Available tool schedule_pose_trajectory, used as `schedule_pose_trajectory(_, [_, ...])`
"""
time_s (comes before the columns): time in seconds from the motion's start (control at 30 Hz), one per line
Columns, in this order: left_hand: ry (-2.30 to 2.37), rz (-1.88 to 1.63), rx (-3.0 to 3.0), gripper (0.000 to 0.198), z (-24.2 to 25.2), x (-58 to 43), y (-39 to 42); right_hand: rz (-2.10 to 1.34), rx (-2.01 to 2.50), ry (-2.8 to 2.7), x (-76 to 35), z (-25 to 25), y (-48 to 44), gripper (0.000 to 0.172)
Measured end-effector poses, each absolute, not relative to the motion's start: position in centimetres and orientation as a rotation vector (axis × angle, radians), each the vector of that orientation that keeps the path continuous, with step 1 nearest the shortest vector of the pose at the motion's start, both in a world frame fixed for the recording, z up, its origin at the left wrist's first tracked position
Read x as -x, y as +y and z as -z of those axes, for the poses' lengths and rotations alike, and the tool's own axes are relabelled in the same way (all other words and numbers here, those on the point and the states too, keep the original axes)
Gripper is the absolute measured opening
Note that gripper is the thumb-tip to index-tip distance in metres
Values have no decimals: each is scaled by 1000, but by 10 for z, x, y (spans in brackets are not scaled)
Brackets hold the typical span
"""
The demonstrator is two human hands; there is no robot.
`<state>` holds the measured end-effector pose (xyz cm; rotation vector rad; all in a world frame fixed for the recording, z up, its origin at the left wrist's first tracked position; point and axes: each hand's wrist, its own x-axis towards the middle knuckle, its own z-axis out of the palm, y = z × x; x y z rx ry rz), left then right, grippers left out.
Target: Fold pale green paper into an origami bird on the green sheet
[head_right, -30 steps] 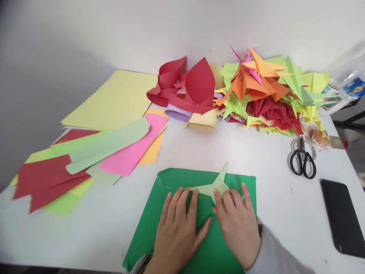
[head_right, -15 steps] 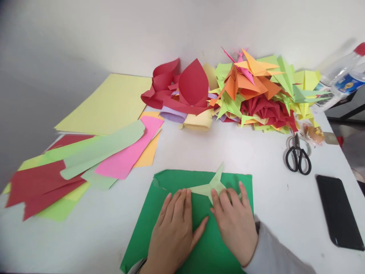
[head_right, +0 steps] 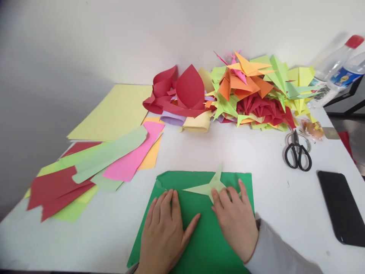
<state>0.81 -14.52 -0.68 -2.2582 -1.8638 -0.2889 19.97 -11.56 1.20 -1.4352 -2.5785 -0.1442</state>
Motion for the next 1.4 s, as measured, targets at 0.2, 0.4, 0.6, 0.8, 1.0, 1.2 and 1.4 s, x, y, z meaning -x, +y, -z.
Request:
schedule_pose_trajectory(0.2, [-1698,398,2361,66,3,-16,-146,148,1427,-2574,-200,-12,-115,34])
schedule_pose_trajectory(0.4, [-1668,442,2479,60,2,-35,-141,152,1430,-2578,-199,-13,-115,34])
schedule_pose_trajectory(0.6, [-1695,442,2469,63,-1,-41,-135,134,1453,-2595,-198,-16,-113,36])
schedule_pose_trajectory(0.8, [-1686,478,2463,57,-2,-41,-135,119,1466,-2618,-196,-19,-112,39])
schedule_pose_trajectory(1.0, [-1671,508,2461,55,3,-40,-141,106,1460,-2584,-196,-19,-111,31])
schedule_pose_trajectory(1.2, [-1636,416,2460,60,1,-42,-140,92,1464,-2612,-198,-17,-113,40])
schedule_pose_trajectory(1.4, [-1673,358,2447,63,-4,-45,-133,56,1473,-2639,-198,-19,-112,50])
